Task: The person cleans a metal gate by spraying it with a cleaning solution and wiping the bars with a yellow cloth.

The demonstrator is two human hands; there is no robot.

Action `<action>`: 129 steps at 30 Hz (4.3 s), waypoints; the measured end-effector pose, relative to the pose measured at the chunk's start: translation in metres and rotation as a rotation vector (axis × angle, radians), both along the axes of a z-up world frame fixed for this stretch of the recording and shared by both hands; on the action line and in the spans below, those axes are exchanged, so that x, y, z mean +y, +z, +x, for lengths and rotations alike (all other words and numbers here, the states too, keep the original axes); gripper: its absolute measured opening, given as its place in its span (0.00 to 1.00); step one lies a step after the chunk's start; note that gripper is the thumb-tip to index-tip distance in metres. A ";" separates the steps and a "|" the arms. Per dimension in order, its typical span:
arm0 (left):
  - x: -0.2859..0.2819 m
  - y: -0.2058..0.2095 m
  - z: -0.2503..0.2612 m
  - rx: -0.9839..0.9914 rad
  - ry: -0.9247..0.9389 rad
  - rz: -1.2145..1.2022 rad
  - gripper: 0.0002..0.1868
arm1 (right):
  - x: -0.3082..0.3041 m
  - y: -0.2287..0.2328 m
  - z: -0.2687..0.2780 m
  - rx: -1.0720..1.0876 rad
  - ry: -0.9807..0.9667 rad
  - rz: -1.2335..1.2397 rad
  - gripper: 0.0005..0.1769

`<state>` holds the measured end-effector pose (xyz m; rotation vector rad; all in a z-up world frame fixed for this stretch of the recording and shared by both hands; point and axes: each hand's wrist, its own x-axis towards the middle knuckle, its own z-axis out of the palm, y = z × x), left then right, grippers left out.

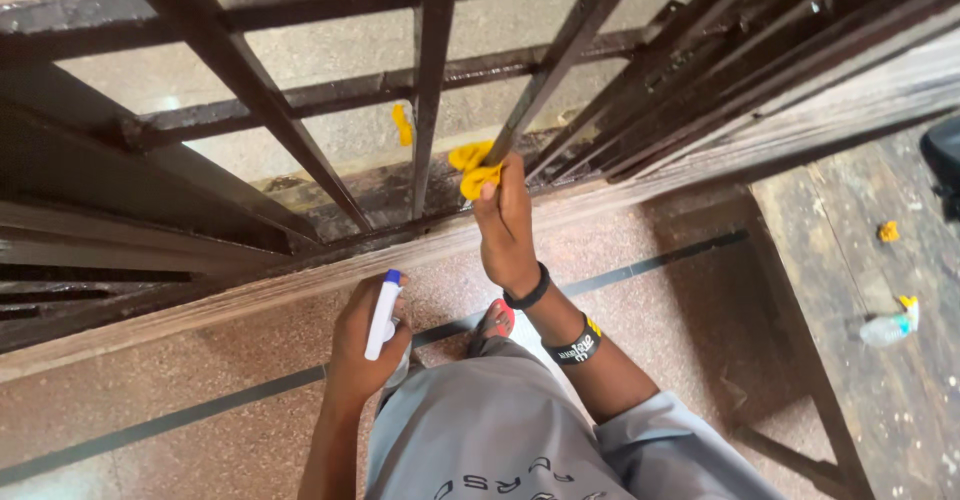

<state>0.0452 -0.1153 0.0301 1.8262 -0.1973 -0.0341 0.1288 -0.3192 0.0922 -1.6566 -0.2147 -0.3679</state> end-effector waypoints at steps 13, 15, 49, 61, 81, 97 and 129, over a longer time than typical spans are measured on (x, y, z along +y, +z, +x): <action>-0.022 0.002 0.027 0.085 0.059 0.016 0.28 | -0.018 0.022 0.024 -0.042 0.145 0.208 0.33; -0.023 0.005 0.031 0.025 0.018 -0.034 0.29 | -0.020 -0.010 0.022 -0.021 0.141 0.118 0.31; -0.029 0.021 0.051 0.059 0.015 0.030 0.28 | -0.015 -0.036 0.031 -0.140 -0.007 0.081 0.36; -0.024 0.019 0.040 0.104 0.011 0.012 0.29 | -0.017 -0.001 -0.004 -0.101 -0.323 -0.167 0.17; -0.033 0.030 0.017 0.228 0.084 0.111 0.30 | -0.018 0.103 0.027 -0.940 -0.525 -0.378 0.19; -0.029 0.011 0.020 -0.010 0.001 0.006 0.31 | -0.033 0.139 0.009 -0.616 -0.679 -0.671 0.14; -0.049 0.010 0.043 0.115 -0.018 0.080 0.30 | -0.029 0.184 -0.011 -0.368 -0.517 -1.090 0.25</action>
